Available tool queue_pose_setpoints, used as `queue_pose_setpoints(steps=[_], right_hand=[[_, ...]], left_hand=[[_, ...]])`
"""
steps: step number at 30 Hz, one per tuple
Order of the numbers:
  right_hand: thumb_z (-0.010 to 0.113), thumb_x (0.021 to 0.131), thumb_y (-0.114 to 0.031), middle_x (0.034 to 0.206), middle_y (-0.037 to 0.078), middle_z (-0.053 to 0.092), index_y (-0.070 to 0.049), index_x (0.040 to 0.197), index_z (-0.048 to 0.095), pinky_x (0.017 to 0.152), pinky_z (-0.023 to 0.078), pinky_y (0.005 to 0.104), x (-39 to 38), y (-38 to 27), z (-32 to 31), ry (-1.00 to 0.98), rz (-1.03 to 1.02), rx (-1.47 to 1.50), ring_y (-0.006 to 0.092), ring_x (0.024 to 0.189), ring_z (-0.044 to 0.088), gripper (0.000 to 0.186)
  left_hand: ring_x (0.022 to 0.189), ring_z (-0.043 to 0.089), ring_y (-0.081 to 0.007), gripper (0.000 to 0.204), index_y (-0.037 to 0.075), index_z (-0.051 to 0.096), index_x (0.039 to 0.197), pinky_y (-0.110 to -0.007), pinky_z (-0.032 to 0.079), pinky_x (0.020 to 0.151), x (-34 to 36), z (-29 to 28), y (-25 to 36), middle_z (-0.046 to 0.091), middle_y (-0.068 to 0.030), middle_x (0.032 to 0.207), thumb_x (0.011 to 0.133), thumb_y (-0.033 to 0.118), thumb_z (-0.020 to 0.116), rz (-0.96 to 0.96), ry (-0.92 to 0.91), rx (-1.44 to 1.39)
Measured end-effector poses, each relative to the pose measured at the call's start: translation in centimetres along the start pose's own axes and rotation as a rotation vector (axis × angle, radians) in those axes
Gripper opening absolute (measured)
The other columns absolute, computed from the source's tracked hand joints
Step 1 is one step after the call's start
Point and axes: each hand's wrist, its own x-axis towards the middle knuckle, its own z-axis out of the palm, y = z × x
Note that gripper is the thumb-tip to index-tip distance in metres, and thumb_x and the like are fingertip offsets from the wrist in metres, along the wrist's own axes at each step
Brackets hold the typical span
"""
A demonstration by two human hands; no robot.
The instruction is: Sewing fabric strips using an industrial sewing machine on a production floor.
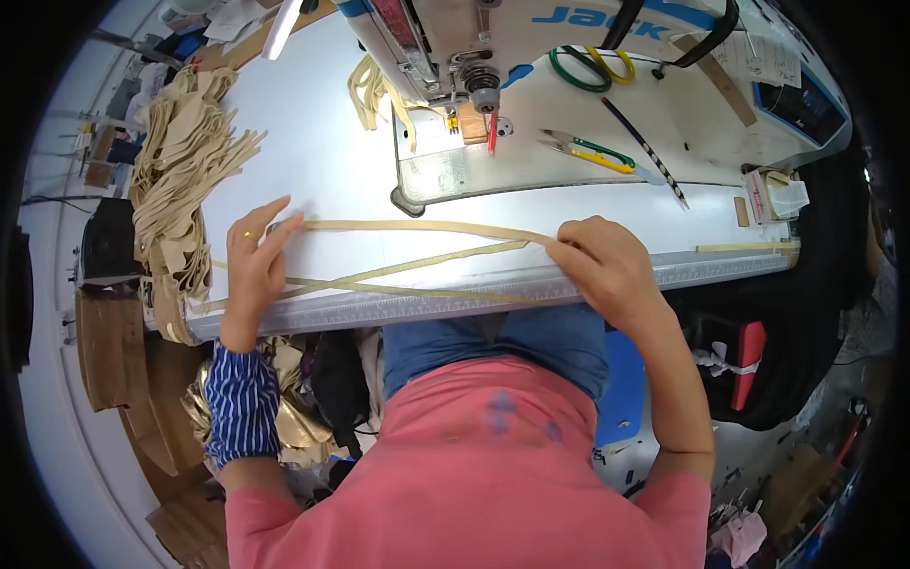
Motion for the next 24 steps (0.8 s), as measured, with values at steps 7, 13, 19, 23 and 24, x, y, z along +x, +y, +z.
queue_pose_setpoints(steps=[7,13,19,23,24], right_hand=[[0.067,0.065,0.003,0.088,0.011,0.061,-0.002,0.094,0.063,0.064,0.047,0.0343,0.4,0.0,0.2,0.003,0.022,0.041,0.0267,0.075,0.058,0.03],[0.069,0.072,-0.004,0.097,0.011,0.061,-0.004,0.103,0.061,0.073,0.046,0.0368,0.8,-0.8,-0.6,-0.035,0.24,0.148,0.0281,0.082,0.057,0.032],[0.069,0.075,-0.006,0.099,0.012,0.061,-0.004,0.104,0.06,0.078,0.045,0.0382,2.4,-0.4,1.0,0.023,0.217,0.119,0.0293,0.089,0.057,0.031],[0.065,0.08,-0.006,0.1,0.012,0.061,-0.003,0.103,0.061,0.081,0.045,0.0366,5.5,-2.4,2.8,0.162,0.268,0.297,0.029,0.092,0.057,0.023],[0.065,0.08,-0.006,0.1,0.012,0.061,-0.003,0.103,0.061,0.081,0.045,0.0366,6.3,-2.9,3.4,0.158,0.268,0.298,0.029,0.092,0.057,0.023]], left_hand=[[0.093,0.059,-0.0273,0.025,0.006,0.065,0.103,-0.038,0.042,0.083,4.8,2.1,7.1,0.063,-0.0107,0.1,0.079,0.005,0.065,-0.203,0.121,-0.624],[0.077,0.053,-0.0273,0.014,0.005,0.057,0.08,-0.037,0.04,0.071,6.6,3.5,5.9,0.055,-0.0086,0.082,0.076,0.009,0.07,-0.23,-0.106,-0.692],[0.072,0.057,-0.0215,0.015,0.0,0.055,0.086,-0.028,0.047,0.066,8.4,4.2,6.0,0.058,-0.009,0.079,0.08,0.004,0.068,0.022,0.0,-0.723],[0.069,0.055,-0.0114,0.014,0.0,0.055,0.09,-0.023,0.044,0.06,8.5,3.1,7.6,0.058,-0.0044,0.079,0.084,0.005,0.066,-0.161,-0.157,-1.073],[0.067,0.053,-0.0094,0.013,0.0,0.055,0.089,-0.022,0.044,0.059,8.6,3.0,7.9,0.058,-0.0051,0.077,0.084,0.006,0.066,-0.204,-0.2,-1.169]])
